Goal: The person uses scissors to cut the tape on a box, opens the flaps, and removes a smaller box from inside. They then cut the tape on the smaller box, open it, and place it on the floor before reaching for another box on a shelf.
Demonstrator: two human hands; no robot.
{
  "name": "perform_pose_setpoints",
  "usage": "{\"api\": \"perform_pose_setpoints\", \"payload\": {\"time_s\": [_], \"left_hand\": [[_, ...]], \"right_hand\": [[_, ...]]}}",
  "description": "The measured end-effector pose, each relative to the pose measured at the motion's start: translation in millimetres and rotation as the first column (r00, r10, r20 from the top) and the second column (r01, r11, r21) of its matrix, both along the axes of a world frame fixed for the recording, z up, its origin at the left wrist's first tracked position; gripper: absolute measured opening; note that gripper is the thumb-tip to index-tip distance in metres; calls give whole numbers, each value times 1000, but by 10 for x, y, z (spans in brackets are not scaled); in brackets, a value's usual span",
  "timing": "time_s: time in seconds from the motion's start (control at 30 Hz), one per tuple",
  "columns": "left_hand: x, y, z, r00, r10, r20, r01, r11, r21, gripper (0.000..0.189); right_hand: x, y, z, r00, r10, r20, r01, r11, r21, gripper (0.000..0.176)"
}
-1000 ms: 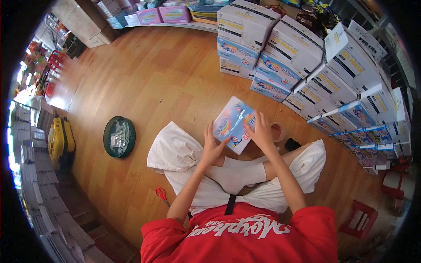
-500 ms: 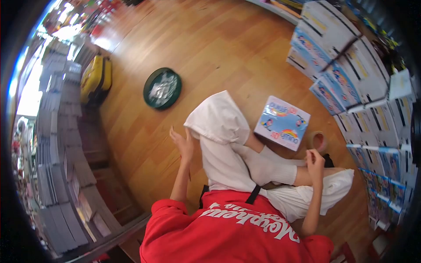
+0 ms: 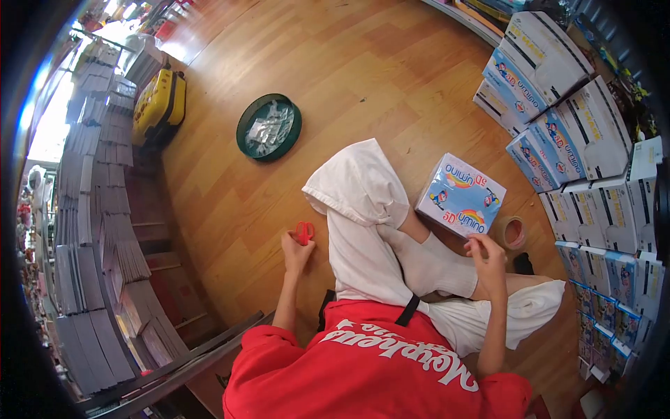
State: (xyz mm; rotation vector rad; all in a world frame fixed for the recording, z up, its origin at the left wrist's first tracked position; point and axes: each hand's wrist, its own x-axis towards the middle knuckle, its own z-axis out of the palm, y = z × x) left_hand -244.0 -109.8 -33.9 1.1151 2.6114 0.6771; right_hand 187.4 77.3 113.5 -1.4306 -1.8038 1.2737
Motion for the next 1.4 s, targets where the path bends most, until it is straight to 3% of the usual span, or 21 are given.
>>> {"api": "perform_pose_setpoints", "payload": {"time_s": [0.03,0.13,0.2,0.27,0.3,0.4,0.47,0.5,0.53,0.57,0.6,0.67,0.73,0.87,0.97,1.07,1.1,1.2,1.23,1.33,1.4], "left_hand": [[-71,26,-39,993,-24,-117,31,998,61,31],[-248,116,-91,976,-154,151,142,986,87,25],[-148,335,168,981,-80,178,45,981,191,20],[-18,660,538,984,-75,161,18,944,329,16],[43,825,697,987,-94,126,34,910,412,15],[582,1282,1471,955,-253,154,168,891,421,18],[927,1488,1651,862,-469,192,389,855,343,18],[1128,1565,1702,743,-609,278,505,783,363,18],[1336,1619,1734,630,-745,219,641,658,394,19],[1571,1681,1840,567,-788,238,702,614,360,18],[1768,1757,1889,560,-779,283,723,626,293,16],[1983,1888,1829,477,-878,44,834,468,294,17],[2196,2034,1788,385,-918,93,869,394,298,17],[2388,2219,1603,266,-954,139,923,294,249,17],[2490,2301,1497,142,-989,42,959,148,243,18],[2746,2222,1596,238,-968,-83,952,215,217,27],[2806,2206,1653,341,-933,-112,909,297,291,40],[2861,2244,1586,705,-700,-116,628,539,561,50],[2837,2254,1441,754,-655,-54,562,600,570,70],[2931,2126,1158,883,-469,8,448,850,278,92],[2844,2025,1071,878,-473,-74,479,864,155,106]], "right_hand": [[-57,-10,47,999,32,-14,-32,999,11,15],[-218,-50,157,996,53,-67,-55,998,-18,14],[-273,-66,123,996,65,-66,-62,997,33,15],[-338,-58,170,981,184,56,-192,949,248,16],[-402,-78,175,978,207,36,-207,917,340,20],[-617,-57,332,944,319,85,-308,755,579,32],[-726,-63,409,949,280,144,-302,676,672,37],[-754,-61,433,948,269,169,-306,628,716,40],[-760,-69,427,963,206,174,-269,666,696,39],[-766,-86,379,973,146,179,-229,700,676,38],[-751,-75,313,979,87,186,-190,729,658,37],[-637,-45,140,992,-29,127,-58,773,632,35],[-421,-20,155,982,-122,147,7,790,613,34],[-143,-16,110,957,-186,221,-42,668,743,29],[-21,-78,-72,932,-262,249,9,706,709,29],[172,-46,-177,911,-313,268,85,779,621,28],[253,-26,-237,875,-418,243,151,715,683,25],[659,5,-417,810,-556,186,368,729,577,28],[801,-5,-453,794,-579,185,402,728,555,29],[1019,-29,-482,774,-615,152,497,738,457,30],[1049,-122,-436,792,-603,91,542,764,350,28]]}}
